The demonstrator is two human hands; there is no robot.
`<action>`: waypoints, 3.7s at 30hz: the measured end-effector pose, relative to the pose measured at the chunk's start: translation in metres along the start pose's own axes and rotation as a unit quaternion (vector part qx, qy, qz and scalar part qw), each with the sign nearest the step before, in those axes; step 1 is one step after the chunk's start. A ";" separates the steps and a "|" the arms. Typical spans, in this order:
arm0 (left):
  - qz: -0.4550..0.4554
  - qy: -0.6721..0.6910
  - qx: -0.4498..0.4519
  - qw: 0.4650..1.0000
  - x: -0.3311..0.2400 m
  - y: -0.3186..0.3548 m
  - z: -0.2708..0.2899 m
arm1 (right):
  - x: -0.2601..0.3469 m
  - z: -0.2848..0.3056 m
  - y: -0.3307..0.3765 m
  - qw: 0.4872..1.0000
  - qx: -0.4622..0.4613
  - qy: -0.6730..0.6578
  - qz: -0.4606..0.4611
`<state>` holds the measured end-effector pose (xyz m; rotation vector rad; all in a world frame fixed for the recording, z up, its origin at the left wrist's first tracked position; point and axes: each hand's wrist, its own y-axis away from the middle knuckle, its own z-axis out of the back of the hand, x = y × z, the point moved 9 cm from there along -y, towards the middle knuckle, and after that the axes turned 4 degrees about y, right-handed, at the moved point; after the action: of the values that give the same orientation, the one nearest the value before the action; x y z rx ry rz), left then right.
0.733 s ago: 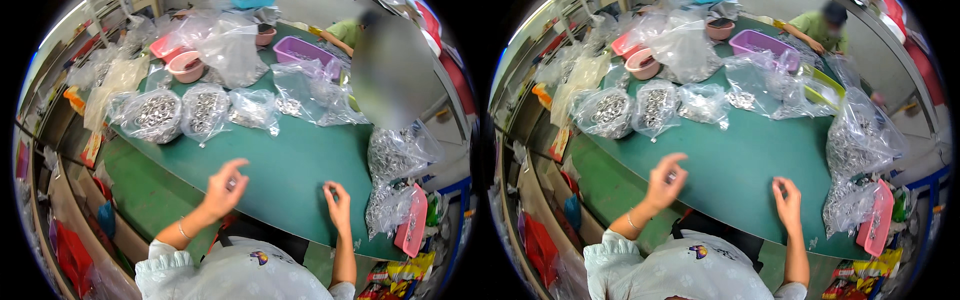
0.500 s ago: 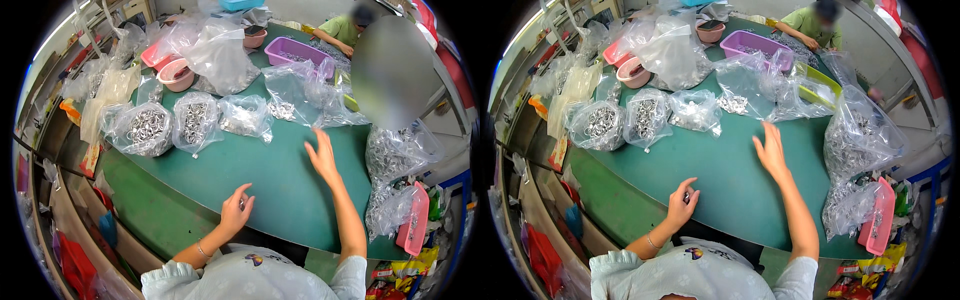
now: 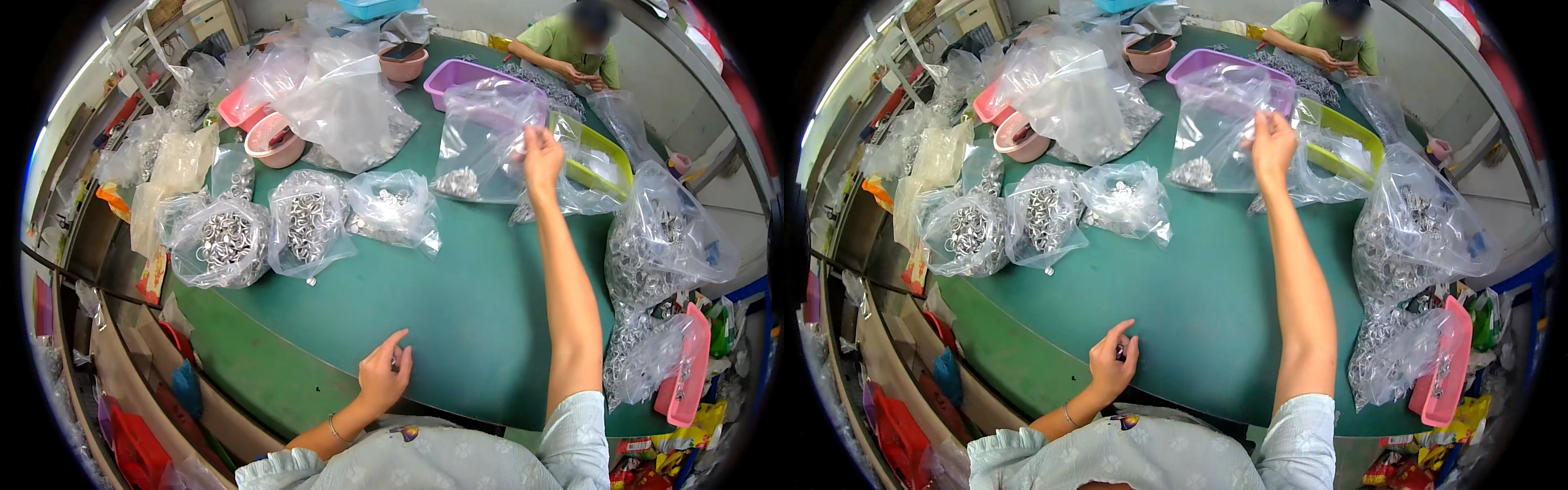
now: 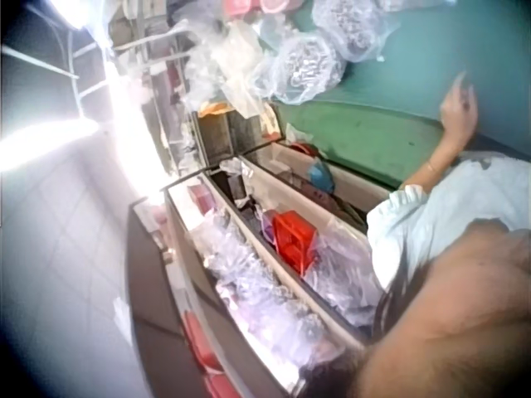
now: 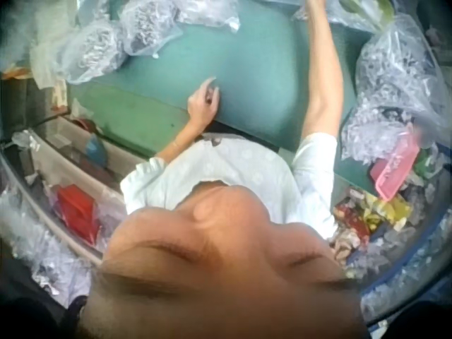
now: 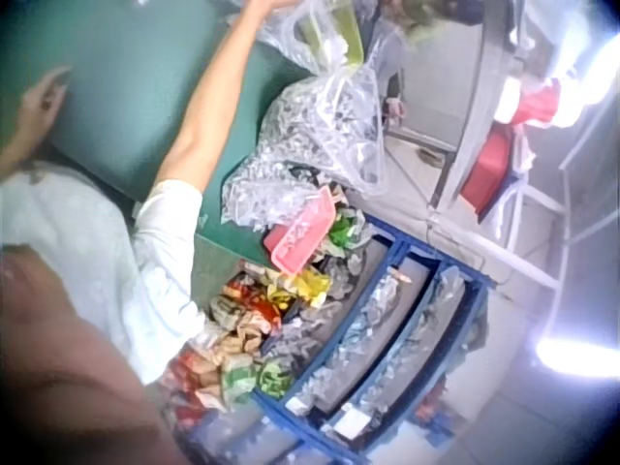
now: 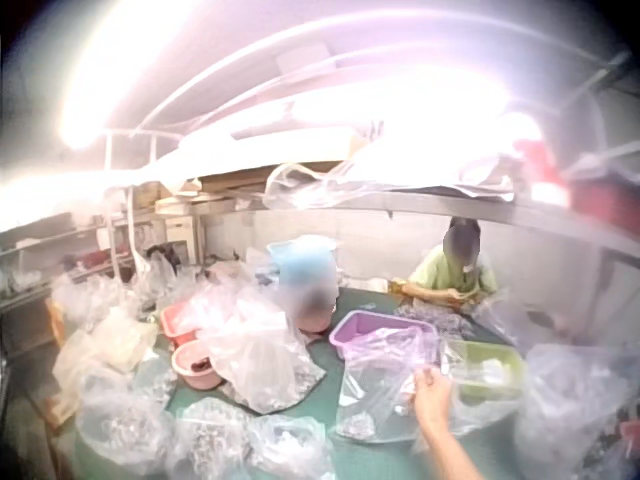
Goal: The person sorts small metal hardware components from plastic bags into a pink basket. They then use pliers to manipulate and assemble the metal pieces, picking them up one by one and performing precise adjustments before placing them back into the basket.
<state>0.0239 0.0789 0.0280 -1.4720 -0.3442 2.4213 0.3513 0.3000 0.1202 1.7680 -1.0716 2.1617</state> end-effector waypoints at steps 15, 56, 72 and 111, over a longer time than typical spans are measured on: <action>-0.022 -0.028 -0.006 0.999 -0.004 0.000 -0.001 | 0.063 -0.001 -0.050 0.980 -0.062 -0.106 0.159; 0.359 0.628 0.373 0.581 -0.087 0.048 -0.131 | 0.095 0.118 0.301 0.957 0.124 0.252 0.079; 0.285 0.487 0.327 0.758 -0.071 0.009 -0.138 | 0.073 0.184 0.337 0.983 -0.020 0.174 -0.050; 0.021 -0.307 -0.102 0.946 0.082 -0.162 0.100 | 0.051 0.157 0.346 0.970 0.072 0.223 -0.060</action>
<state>-0.0822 0.2544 0.0615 -0.7469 -0.7153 2.9059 0.2784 -0.0646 0.0262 1.2560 -0.6949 2.4428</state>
